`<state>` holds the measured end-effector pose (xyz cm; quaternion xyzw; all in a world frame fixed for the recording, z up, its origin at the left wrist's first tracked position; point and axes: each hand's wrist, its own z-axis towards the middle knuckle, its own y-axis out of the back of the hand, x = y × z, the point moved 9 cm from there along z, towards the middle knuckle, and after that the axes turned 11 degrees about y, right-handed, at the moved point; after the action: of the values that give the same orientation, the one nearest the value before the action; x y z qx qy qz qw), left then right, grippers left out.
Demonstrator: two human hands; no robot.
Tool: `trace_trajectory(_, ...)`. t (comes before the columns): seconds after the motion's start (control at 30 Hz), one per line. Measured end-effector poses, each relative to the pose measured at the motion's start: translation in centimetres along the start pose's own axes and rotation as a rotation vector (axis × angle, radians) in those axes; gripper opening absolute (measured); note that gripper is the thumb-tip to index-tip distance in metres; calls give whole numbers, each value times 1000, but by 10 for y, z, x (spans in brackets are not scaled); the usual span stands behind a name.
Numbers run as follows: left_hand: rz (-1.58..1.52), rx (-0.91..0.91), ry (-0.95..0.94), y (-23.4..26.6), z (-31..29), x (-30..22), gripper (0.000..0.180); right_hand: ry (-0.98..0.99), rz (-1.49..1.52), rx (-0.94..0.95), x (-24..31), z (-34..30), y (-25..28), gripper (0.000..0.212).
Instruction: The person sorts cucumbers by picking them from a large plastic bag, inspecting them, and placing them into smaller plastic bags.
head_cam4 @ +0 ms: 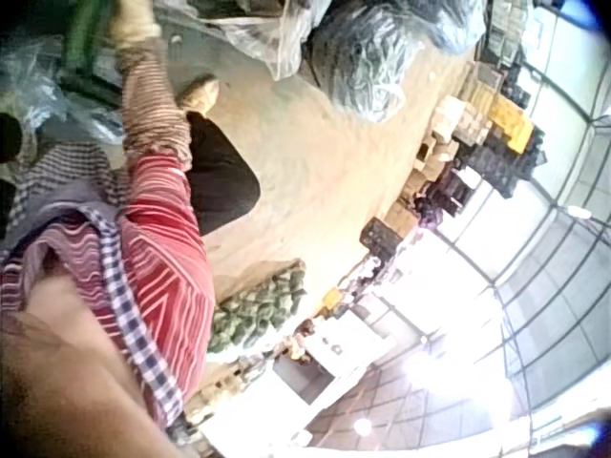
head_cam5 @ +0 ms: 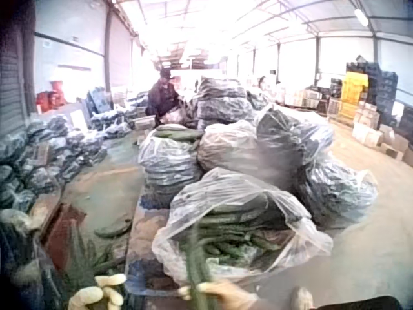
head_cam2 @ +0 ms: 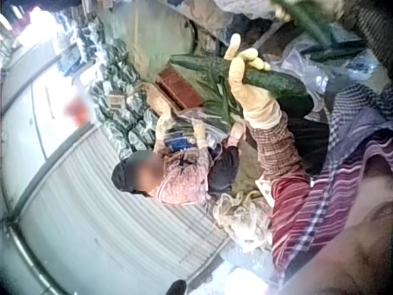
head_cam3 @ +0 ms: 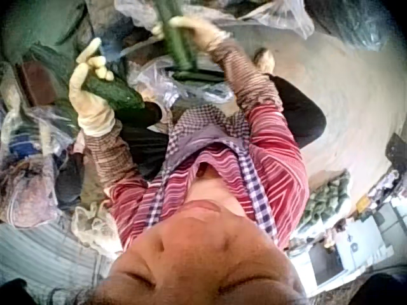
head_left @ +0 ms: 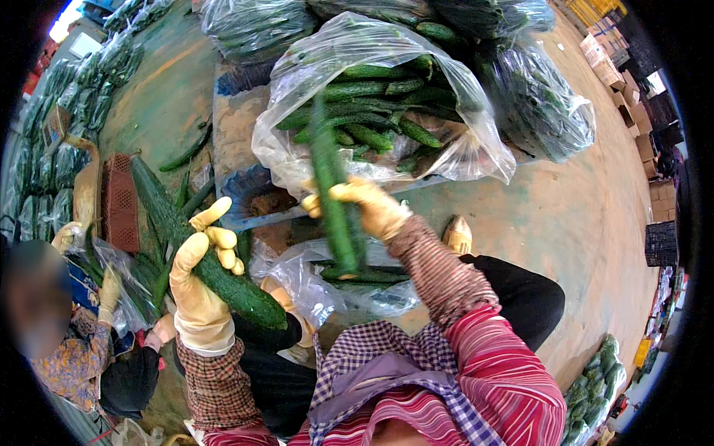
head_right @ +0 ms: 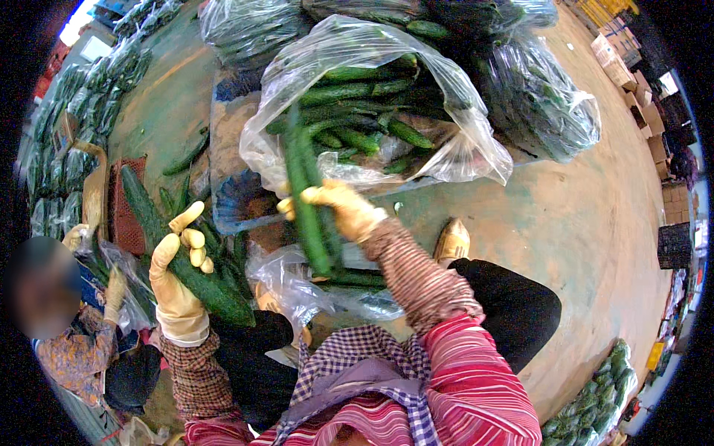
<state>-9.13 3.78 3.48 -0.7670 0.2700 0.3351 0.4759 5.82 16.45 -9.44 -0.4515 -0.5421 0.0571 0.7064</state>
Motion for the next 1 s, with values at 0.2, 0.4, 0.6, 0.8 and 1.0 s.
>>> trace_trajectory(0.2, 5, -32, -79, 30, -9, -8, 55, -210, -15, -36, -127, 83, -87, 51)
trace_trajectory(0.4, -97, -80, -50, 41, -21, -17, 55, 441, -1744, -585, 53, 107, 20, 40)
trace_trajectory(0.6, -9, -157, 50, 20, 3, 2, 53, -297, -2231, -104, 64, 116, 146, 47)
trace_trajectory(0.8, 68, -231, 53, 22, 0, 11, 58, -76, -2170, -420, 81, 61, 158, 50)
trace_trajectory(1.0, 112, -229, 80, 10, 5, 11, 54, -513, -1804, -323, 73, 89, 178, 99)
